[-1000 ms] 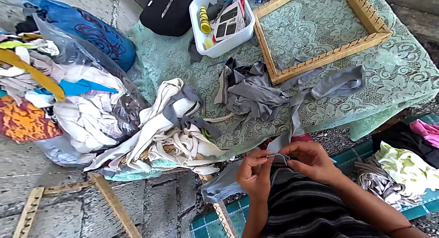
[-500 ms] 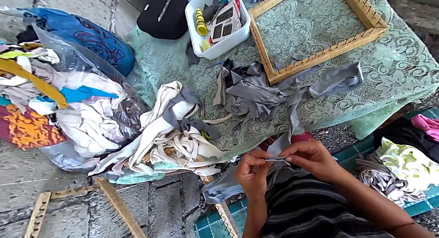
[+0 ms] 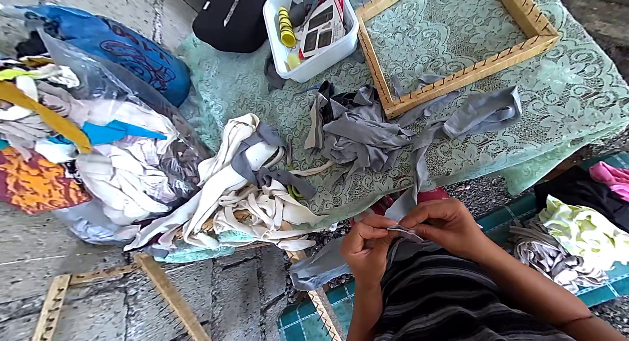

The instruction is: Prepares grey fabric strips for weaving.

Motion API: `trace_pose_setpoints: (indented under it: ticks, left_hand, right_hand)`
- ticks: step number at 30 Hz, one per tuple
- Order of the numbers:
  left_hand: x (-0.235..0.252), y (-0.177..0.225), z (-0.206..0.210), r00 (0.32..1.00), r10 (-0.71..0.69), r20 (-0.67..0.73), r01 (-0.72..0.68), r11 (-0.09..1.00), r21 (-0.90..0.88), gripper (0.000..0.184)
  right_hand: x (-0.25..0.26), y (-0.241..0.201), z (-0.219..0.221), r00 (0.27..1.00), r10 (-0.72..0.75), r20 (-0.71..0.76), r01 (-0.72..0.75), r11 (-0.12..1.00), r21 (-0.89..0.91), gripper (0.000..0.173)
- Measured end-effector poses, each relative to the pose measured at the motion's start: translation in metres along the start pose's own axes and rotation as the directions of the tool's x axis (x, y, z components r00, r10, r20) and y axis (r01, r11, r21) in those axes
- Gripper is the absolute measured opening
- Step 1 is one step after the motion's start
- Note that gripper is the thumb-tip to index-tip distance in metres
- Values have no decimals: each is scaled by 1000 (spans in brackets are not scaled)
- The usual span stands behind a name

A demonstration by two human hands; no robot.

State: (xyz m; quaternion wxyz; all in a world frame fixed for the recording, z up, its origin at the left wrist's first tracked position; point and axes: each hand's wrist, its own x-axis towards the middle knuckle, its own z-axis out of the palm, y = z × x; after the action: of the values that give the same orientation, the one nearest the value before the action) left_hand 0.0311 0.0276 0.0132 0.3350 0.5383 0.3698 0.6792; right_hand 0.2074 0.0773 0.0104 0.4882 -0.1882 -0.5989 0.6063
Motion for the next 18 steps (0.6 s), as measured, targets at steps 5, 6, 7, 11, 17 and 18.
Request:
trace_pose_setpoints:
  ticks: [5, 6, 7, 11, 17, 18]
  left_hand:
    - [1, 0, 0, 1000, 31, -5, -31, 999, 27, 12]
    - [1, 0, 0, 999, 36, -5, -35, 999, 37, 12]
    - [0, 0, 0, 999, 39, -5, -39, 998, 43, 11]
    - [0, 1, 1, 999, 45, -5, -45, 997, 62, 10]
    - [0, 1, 4, 999, 47, -23, -45, 997, 58, 10]
    - [-1, 1, 4, 998, 49, -27, -48, 997, 60, 10]
  right_hand:
    - [2, 1, 0, 999, -27, -19, 26, 999, -46, 11]
    - [2, 2, 0, 999, -35, -17, 34, 997, -64, 12]
    - [2, 2, 0, 999, -42, -15, 41, 996, -77, 14]
    - [2, 4, 0, 998, -68, -6, 66, 988, -139, 18]
    - [2, 5, 3, 993, -117, -13, 112, 974, -196, 18]
    - [2, 5, 4, 992, -123, -17, 117, 973, -199, 18]
